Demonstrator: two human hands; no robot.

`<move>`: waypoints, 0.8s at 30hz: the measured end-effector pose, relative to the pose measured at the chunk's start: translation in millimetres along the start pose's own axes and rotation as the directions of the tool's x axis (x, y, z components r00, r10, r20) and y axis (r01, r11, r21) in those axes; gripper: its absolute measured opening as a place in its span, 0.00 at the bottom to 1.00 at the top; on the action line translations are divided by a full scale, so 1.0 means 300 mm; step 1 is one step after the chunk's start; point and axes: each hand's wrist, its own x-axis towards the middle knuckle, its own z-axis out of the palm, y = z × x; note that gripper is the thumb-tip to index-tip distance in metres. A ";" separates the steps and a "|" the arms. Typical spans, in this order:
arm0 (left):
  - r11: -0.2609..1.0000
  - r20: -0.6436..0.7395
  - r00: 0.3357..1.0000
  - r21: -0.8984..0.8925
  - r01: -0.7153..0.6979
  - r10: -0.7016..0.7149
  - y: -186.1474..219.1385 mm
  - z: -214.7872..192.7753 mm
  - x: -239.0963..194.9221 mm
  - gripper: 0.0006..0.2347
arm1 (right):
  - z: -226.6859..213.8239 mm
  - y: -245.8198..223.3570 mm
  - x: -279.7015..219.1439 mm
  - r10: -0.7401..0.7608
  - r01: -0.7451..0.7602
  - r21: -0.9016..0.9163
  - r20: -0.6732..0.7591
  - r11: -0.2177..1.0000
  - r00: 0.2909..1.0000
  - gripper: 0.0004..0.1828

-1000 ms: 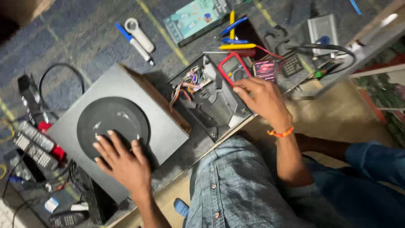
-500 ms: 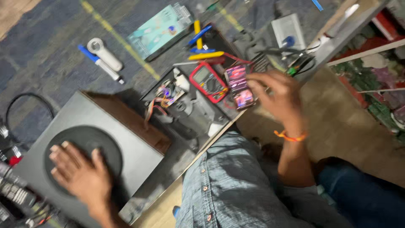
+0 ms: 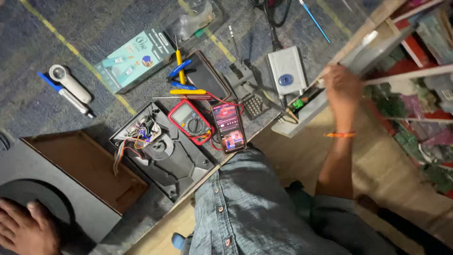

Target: The person works on the internal wiring of a speaker, connecting and adjusting wires on a circuit board. They use a multimeter to test connections and handle a power adapter, while another person assists with the wiring.

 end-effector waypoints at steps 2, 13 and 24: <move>0.999 0.004 1.000 -0.046 0.002 -0.002 0.049 -0.031 0.012 0.25 | 0.045 0.012 -0.040 0.118 -0.126 0.110 0.075 0.986 0.990 0.08; 0.981 0.076 0.981 -0.071 0.182 -0.176 0.219 -0.127 0.066 0.27 | -0.102 -0.077 0.121 -0.067 0.022 0.266 0.160 0.964 0.985 0.08; 0.993 -0.076 0.997 -0.121 -0.001 -0.008 0.243 -0.164 0.023 0.24 | -0.123 -0.152 0.035 -0.062 0.048 0.193 0.067 0.980 0.996 0.08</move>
